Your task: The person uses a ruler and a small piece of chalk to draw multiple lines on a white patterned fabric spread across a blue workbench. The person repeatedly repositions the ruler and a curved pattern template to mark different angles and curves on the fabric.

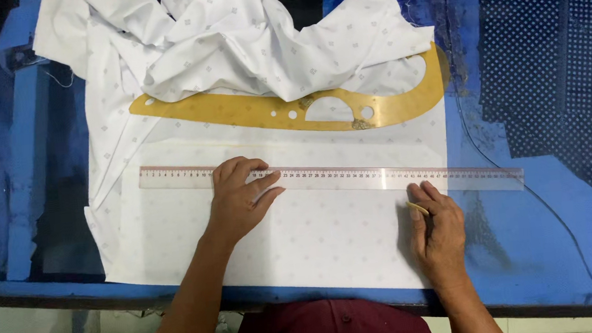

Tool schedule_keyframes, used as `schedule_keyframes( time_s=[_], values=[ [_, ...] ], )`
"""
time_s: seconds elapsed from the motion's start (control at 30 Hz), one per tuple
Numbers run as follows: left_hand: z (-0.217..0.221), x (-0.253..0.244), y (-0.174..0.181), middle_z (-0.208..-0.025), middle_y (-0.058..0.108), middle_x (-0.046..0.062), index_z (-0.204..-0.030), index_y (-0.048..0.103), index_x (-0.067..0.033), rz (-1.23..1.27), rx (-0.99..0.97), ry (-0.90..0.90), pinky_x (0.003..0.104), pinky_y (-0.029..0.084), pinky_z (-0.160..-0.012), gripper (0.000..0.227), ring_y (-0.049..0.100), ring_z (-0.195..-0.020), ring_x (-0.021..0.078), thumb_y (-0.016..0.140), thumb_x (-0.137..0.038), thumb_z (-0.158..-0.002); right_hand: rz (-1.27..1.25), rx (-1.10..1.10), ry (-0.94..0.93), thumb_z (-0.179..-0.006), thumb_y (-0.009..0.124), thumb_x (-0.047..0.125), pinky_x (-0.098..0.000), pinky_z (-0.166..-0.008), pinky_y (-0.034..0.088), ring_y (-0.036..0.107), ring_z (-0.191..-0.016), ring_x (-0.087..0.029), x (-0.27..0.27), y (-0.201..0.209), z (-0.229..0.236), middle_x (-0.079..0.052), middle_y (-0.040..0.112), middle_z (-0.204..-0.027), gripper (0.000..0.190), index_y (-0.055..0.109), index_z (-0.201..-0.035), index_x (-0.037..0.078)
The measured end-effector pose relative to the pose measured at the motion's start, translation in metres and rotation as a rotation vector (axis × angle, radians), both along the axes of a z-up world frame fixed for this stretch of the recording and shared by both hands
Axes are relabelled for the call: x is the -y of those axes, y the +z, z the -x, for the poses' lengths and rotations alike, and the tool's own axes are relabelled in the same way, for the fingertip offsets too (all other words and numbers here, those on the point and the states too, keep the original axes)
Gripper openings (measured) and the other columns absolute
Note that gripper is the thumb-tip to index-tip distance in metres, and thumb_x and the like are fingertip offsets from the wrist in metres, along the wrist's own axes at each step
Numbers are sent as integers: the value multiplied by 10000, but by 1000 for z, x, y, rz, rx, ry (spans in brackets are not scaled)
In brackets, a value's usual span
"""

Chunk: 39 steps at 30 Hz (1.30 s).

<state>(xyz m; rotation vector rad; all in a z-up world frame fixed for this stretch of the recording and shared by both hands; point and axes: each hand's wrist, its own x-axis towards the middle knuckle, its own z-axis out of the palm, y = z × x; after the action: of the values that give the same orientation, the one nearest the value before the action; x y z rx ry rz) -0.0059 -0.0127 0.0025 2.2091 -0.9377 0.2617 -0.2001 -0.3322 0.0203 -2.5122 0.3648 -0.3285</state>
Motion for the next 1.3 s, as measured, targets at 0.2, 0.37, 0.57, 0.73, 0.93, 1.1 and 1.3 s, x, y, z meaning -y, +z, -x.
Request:
schedule_keyframes(
  time_s=[0.2,0.37,0.57,0.73,0.93,1.1,1.3],
  values=[
    [-1,1,3,-1169,661,-2,-1115,734,-291,-9,3,4,448,363,-977,244,593,-1077,256,836,-296,-894,101,115,60,-1053,519,159,-483,-1134,403,602,-1345,-348,0,-4,5,-115,676,-1369,277,623,-1285,46],
    [4,2,2,-1205,640,8,-1121,724,-263,-15,-6,1,475,360,-1015,261,566,-1144,277,838,-313,-892,57,148,40,-1075,500,156,-500,-1145,407,611,-1361,-354,-6,2,2,-91,698,-1332,204,613,-1203,46],
    [43,52,3,-1265,614,133,-1283,651,-186,-31,47,-138,550,427,-1023,510,575,-1214,357,809,-454,-880,-28,45,3,-992,615,143,-471,-1011,503,659,-1205,-357,-6,35,-28,-114,745,-1154,165,727,-1072,52],
    [81,95,17,-1296,556,216,-1370,609,-74,-117,-1,-44,637,348,-1070,590,487,-1301,454,702,-461,-935,-151,162,110,-928,779,87,-343,-818,564,732,-922,-219,-22,41,-92,-5,740,-957,157,788,-1075,142],
    [89,102,12,-1388,497,252,-1390,586,-38,-291,-107,-2,746,244,-1110,593,412,-1391,487,593,-484,-1000,-268,18,318,-903,739,17,-408,-825,603,751,-916,-320,-34,21,-132,-113,746,-932,249,753,-1144,80],
    [92,103,7,-1367,489,269,-1340,579,-37,-317,-16,9,795,260,-1066,569,400,-1398,521,572,-494,-1002,-316,23,370,-926,748,69,-358,-809,595,754,-882,-243,-44,32,-142,-57,745,-889,136,789,-1047,116],
    [90,103,6,-1327,523,260,-1239,635,-42,-286,-51,0,798,250,-1068,513,410,-1398,515,572,-493,-1004,-273,29,442,-931,729,47,-378,-780,589,734,-842,-272,-48,27,-144,-79,726,-867,168,801,-1064,120]
  ],
)
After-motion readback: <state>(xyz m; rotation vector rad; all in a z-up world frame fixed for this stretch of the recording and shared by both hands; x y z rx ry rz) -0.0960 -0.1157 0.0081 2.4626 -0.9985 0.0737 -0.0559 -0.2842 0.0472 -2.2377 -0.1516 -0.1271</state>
